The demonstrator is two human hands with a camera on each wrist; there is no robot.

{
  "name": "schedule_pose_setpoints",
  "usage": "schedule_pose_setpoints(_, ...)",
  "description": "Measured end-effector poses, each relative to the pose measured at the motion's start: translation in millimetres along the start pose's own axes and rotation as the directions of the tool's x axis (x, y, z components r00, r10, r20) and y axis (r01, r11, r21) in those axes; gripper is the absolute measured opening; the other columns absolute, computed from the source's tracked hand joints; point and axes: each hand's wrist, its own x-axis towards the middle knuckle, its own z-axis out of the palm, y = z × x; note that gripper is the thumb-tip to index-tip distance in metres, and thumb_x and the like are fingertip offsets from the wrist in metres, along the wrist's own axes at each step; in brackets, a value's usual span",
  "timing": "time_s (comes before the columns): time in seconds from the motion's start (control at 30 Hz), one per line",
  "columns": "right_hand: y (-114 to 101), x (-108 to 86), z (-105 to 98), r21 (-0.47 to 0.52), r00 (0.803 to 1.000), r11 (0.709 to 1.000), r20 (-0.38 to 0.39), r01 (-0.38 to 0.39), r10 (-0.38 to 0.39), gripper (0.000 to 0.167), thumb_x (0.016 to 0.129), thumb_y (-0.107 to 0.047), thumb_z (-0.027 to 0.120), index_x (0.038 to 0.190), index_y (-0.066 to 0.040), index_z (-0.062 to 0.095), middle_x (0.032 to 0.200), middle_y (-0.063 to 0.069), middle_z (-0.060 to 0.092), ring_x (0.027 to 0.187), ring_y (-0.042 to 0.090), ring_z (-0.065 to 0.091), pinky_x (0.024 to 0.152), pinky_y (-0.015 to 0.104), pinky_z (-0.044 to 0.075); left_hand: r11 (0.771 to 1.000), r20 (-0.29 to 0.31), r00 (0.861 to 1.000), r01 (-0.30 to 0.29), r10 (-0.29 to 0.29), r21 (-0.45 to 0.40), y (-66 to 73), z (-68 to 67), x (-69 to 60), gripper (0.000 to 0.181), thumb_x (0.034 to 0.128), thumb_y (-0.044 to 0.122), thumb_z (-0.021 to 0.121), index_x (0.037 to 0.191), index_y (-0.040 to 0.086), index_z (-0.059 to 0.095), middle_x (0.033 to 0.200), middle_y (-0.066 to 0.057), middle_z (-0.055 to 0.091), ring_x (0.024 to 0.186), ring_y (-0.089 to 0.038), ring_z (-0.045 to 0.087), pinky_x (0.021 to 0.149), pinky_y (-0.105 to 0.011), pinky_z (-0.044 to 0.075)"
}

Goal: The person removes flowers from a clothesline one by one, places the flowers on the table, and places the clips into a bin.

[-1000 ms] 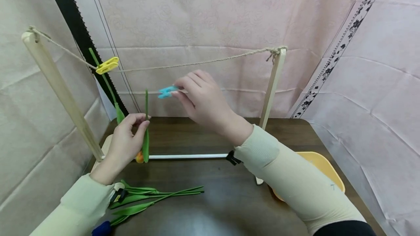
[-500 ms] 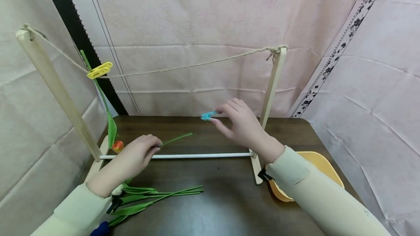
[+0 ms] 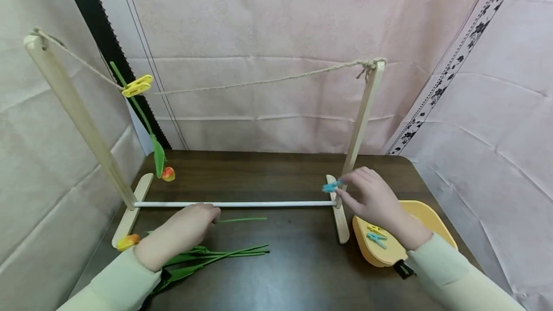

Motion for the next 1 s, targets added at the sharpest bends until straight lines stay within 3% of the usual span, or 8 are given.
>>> schedule_pose_setpoints(0.13, 23, -38.7, -8, -0.044, 0.994, 0.994, 0.022, -0.102, 0.103, 0.018, 0.079, -0.017, 0.078, 0.092, -0.011, 0.068, 0.086, -0.003, 0.065, 0.086, 0.015, 0.056, 0.081, 0.034, 0.042, 0.999, 0.093, 0.995, 0.035, -0.035, -0.007, 3.7, 13.5, -2.0, 0.022, 0.0821, -0.006, 0.070, 0.081, 0.013, 0.061, 0.074, 0.004, 0.055, 0.065, -0.014, 0.051, 0.058, -0.032, 0.043)
schedule_pose_setpoints(0.3, 45, -82.2, -14, -0.118, 0.966, 0.963, 0.064, -0.243, 0.251, 0.016, 0.078, -0.016, 0.079, 0.088, -0.012, 0.068, 0.085, -0.002, 0.065, 0.084, 0.018, 0.058, 0.077, 0.040, 0.045, 1.000, 0.120, 0.993, 0.018, -0.019, 0.017, 7.1, 30.0, -4.8, 0.026, 0.0820, -0.008, 0.069, 0.074, 0.014, 0.058, 0.066, 0.006, 0.049, 0.060, -0.013, 0.048, 0.055, -0.032, 0.040)
schedule_pose_setpoints(0.47, 57, -113.8, -16, -0.151, 0.901, 0.914, 0.168, -0.377, 0.400, 0.011, 0.080, -0.016, 0.077, 0.085, -0.016, 0.068, 0.083, -0.005, 0.066, 0.081, 0.019, 0.062, 0.071, 0.043, 0.050, 0.999, 0.133, 0.991, -0.003, -0.003, 0.040, 11.4, 39.9, -7.3, 0.026, 0.0835, -0.010, 0.065, 0.075, 0.013, 0.059, 0.066, 0.003, 0.050, 0.062, -0.019, 0.053, 0.056, -0.035, 0.043)
schedule_pose_setpoints(0.63, 65, -129.4, -12, -0.118, 0.826, 0.865, 0.259, -0.488, 0.501, 0.015, 0.079, -0.012, 0.076, 0.084, -0.016, 0.062, 0.081, -0.005, 0.062, 0.079, 0.020, 0.061, 0.070, 0.042, 0.050, 0.999, 0.189, 0.981, 0.030, -0.038, 0.044, 12.8, 49.8, -6.8, 0.020, 0.0853, -0.007, 0.065, 0.079, 0.012, 0.062, 0.069, 0.000, 0.054, 0.066, -0.022, 0.057, 0.059, -0.038, 0.047)
schedule_pose_setpoints(0.87, 70, -136.5, -5, -0.078, 0.750, 0.813, 0.343, -0.577, 0.566, 0.021, 0.077, -0.010, 0.076, 0.088, -0.012, 0.058, 0.085, 0.000, 0.060, 0.084, 0.023, 0.059, 0.073, 0.042, 0.049, 0.998, 0.187, 0.981, 0.034, -0.042, 0.046, 12.1, 61.7, -9.7, 0.018, 0.0855, -0.005, 0.066, 0.079, 0.012, 0.063, 0.070, -0.001, 0.056, 0.067, -0.022, 0.057, 0.061, -0.040, 0.049)
schedule_pose_setpoints(1.0, 70, -138.1, -3, -0.076, 0.719, 0.796, 0.385, -0.601, 0.579, 0.021, 0.077, -0.011, 0.076, 0.087, -0.012, 0.058, 0.083, -0.001, 0.060, 0.083, 0.020, 0.059, 0.073, 0.040, 0.049, 0.999, 0.167, 0.986, 0.013, -0.019, 0.034, 11.5, 65.0, -11.8, 0.021, 0.0839, -0.006, 0.067, 0.076, 0.012, 0.061, 0.068, -0.001, 0.055, 0.064, -0.022, 0.056, 0.058, -0.039, 0.048)
